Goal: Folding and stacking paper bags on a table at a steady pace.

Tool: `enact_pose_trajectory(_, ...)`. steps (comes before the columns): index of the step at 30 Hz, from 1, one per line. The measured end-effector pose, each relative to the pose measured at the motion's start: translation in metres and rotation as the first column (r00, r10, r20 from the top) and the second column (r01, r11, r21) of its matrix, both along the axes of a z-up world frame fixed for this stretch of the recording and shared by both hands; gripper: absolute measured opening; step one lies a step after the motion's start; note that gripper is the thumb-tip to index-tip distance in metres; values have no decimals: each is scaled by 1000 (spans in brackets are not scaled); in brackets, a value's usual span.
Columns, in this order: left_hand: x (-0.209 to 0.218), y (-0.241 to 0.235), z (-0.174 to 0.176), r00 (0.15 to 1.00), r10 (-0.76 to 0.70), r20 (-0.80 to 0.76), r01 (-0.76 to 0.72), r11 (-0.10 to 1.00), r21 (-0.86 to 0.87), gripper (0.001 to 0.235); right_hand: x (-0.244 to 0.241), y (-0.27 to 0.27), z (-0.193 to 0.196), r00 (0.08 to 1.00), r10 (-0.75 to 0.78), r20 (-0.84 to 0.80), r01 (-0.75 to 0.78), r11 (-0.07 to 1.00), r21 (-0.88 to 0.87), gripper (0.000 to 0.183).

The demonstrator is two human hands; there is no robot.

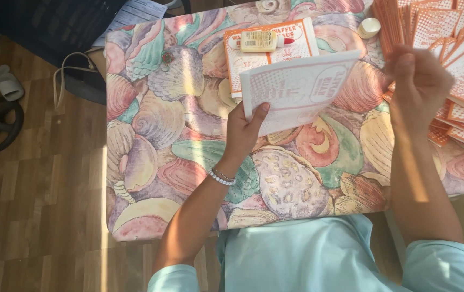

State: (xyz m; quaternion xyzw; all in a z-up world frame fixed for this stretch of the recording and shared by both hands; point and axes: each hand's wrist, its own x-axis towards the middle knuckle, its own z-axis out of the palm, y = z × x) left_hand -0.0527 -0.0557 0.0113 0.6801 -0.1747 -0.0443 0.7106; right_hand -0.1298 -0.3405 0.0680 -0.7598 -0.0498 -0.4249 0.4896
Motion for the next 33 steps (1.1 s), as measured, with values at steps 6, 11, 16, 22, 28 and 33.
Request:
enact_pose_trajectory(6, -2, 0, -1, 999, -28, -15, 29, 998, 51, 32, -4, 84, 84, 983, 148, 106, -44, 759, -650, 37)
enact_pose_trajectory(11, -11, 2, 13, 999, -43, 3, 43, 998, 42, 33, 34, 136, 83, 993, 86, 74, 12, 572, -820, 24)
enact_pose_trajectory(16, -22, 6, 22, 999, -44, -13, 44, 997, 59, 41, 43, 146, 83, 992, 126, -24, -102, 655, -749, 7)
enact_pose_trajectory(22, -60, 32, 43, 987, -91, -131, 99, 993, 59, 41, 53, 136, 92, 919, 204, -337, -381, 674, -632, 11)
enact_pose_trajectory(28, -42, 70, 17, 974, 81, 212, -143, 944, 299, 32, 85, 134, 5, 616, 219, -757, -576, 780, -244, 14)
enact_pose_trajectory(33, -39, 65, -18, 821, -221, 526, -297, 622, 724, 35, 97, 135, -77, 698, 184, -692, -542, 767, -342, 17)
